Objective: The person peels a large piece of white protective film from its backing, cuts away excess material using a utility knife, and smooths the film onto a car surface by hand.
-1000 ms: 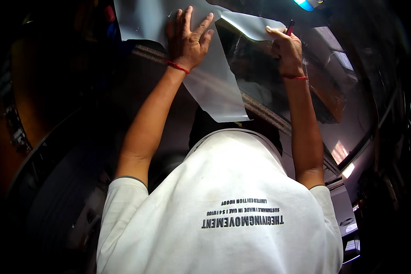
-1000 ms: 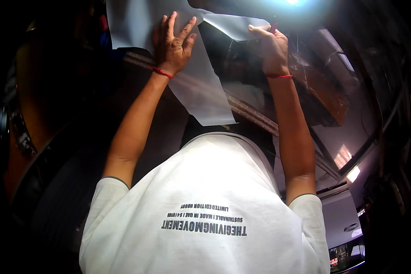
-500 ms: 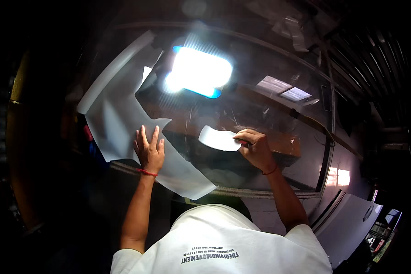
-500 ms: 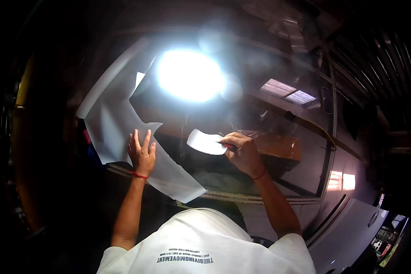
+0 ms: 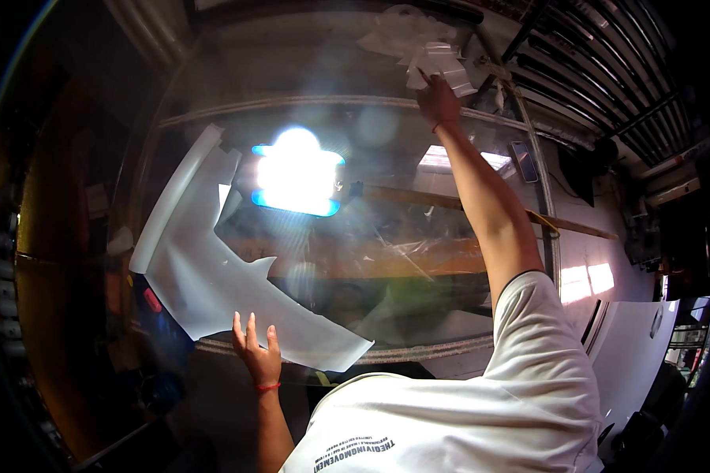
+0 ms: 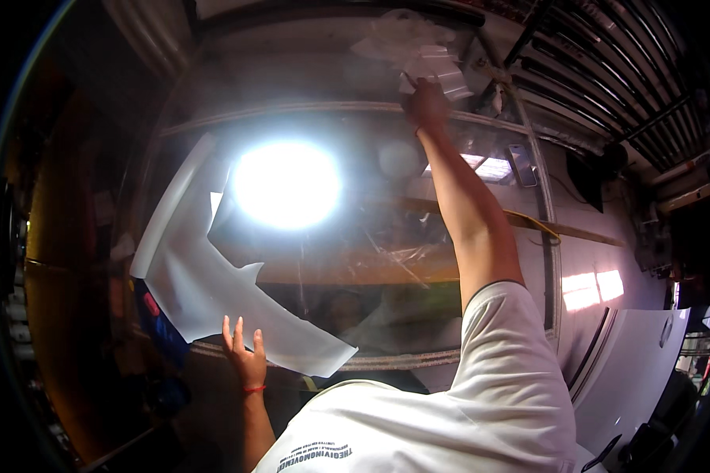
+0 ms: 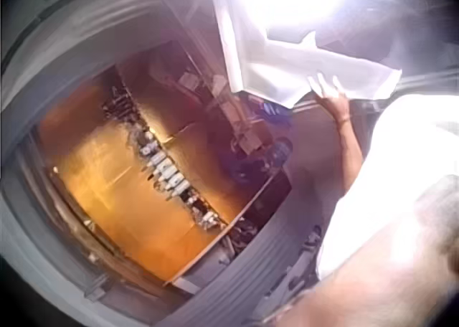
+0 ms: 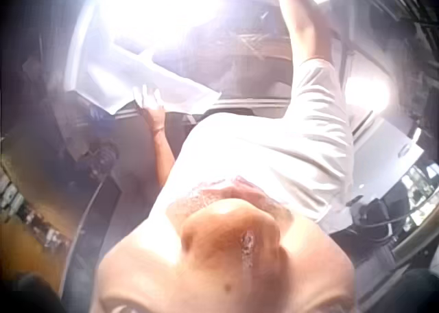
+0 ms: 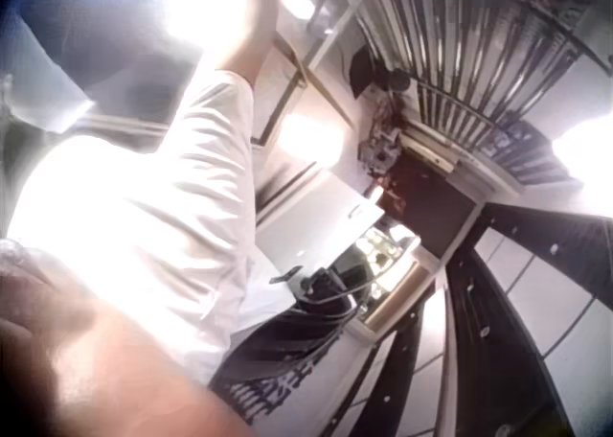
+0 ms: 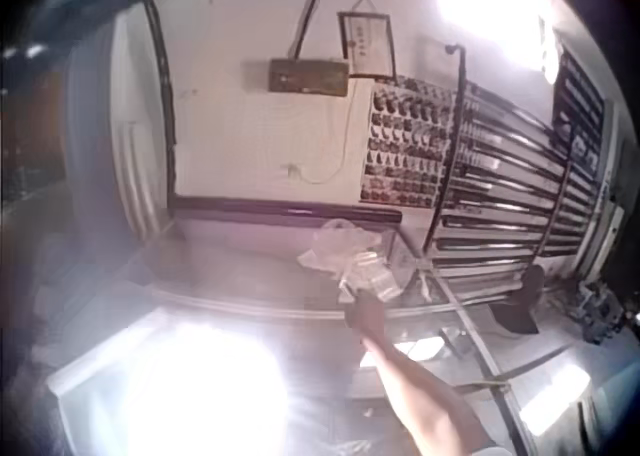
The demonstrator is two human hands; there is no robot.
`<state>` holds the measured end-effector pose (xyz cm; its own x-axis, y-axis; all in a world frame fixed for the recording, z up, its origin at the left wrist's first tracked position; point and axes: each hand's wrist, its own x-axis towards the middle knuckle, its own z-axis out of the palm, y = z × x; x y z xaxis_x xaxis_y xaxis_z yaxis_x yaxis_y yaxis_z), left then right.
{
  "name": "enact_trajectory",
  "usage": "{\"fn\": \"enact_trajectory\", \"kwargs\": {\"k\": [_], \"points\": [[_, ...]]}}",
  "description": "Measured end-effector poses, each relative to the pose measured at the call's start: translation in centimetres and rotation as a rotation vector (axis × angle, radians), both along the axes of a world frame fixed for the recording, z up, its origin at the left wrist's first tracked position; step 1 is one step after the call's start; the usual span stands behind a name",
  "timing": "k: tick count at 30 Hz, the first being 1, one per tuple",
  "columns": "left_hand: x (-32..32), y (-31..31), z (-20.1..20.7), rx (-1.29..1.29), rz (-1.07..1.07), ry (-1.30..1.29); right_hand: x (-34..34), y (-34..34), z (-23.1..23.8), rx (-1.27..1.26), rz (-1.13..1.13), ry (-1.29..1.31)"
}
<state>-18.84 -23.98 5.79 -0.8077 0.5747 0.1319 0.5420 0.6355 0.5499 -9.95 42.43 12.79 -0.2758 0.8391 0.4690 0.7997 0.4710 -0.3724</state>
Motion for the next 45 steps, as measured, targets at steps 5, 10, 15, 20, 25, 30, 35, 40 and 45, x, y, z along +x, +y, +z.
{"fn": "enact_trajectory", "kwargs": {"k": [5,10,15,20,25,30,35,40,45], "points": [[0.1,-1.5,1.8,-0.077,0.028,0.012,-0.5,-15.9,-5.1,-0.303,0.451,0.290],[0.3,-2.1,-0.4,-0.417,-0.046,0.028,7.9,-30.7,-5.5,-0.584,0.448,0.408],[2.6,-1.1,-1.2,-0.418,-0.071,0.169,15.3,-36.8,-7.8,-0.615,0.273,0.315],[1.8,-0.9,-1.6,-0.376,-0.090,0.189,20.5,-37.5,-9.6,-0.549,0.256,0.198],[1.5,-2.5,-0.8,-0.265,-0.149,0.250,20.9,-36.9,-10.9,-0.572,0.262,0.234],[2.3,-4.6,-0.8,-0.200,-0.184,0.265,17.6,-33.6,-9.3,-0.591,0.228,0.305],[4.1,-3.1,-0.9,-0.159,-0.237,0.180,17.0,-18.0,-10.5,-0.078,0.477,-0.171],[4.8,-0.4,-2.7,-0.038,-0.247,0.092,16.1,-6.3,-14.6,-0.024,0.711,-0.681],[4.7,0.2,-3.7,-0.006,-0.194,0.056,15.0,-7.1,-12.9,-0.165,0.897,-0.611]]}}
